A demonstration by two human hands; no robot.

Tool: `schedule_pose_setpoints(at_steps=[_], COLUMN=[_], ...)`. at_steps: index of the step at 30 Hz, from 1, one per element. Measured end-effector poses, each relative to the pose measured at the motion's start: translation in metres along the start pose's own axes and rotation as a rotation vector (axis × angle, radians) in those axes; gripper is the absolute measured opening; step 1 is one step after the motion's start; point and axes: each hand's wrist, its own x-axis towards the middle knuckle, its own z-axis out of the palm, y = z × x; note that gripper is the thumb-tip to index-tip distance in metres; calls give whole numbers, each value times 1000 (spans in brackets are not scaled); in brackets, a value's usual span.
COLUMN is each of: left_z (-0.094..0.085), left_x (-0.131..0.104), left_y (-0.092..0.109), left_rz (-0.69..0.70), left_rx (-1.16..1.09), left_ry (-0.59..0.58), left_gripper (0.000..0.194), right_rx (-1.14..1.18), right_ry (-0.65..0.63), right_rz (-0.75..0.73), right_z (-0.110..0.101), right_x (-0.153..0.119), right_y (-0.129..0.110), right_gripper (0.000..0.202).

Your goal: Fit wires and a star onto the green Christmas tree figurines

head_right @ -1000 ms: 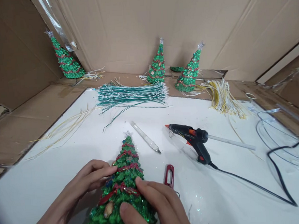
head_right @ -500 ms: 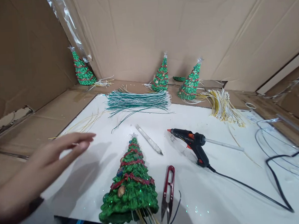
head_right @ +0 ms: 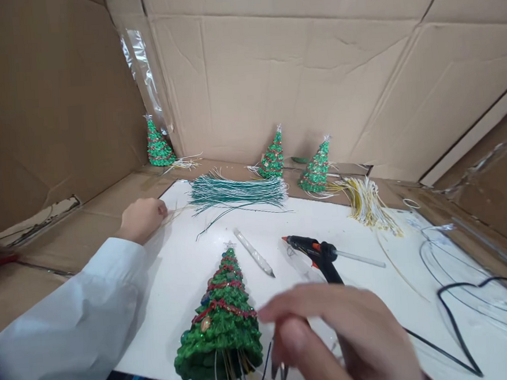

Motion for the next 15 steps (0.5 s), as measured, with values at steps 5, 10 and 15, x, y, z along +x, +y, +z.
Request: schedule_pose_setpoints(at_steps=[5, 10, 15], left_z=[6, 11, 15], left_x=[12, 19, 22], left_y=[-13, -16, -10], left_rz=[-28, -53, -80], left_rx=[-67, -138, -201], left_ry=[30, 69, 56], left_gripper=[32, 32, 30], right_rx=[378, 434, 377], right_ry=[-261, -366, -387], right_rz=[162, 245, 208], right_z=[36, 64, 65], right_x=[37, 32, 25], right_y=[17, 33, 33], right_gripper=[21, 30, 29])
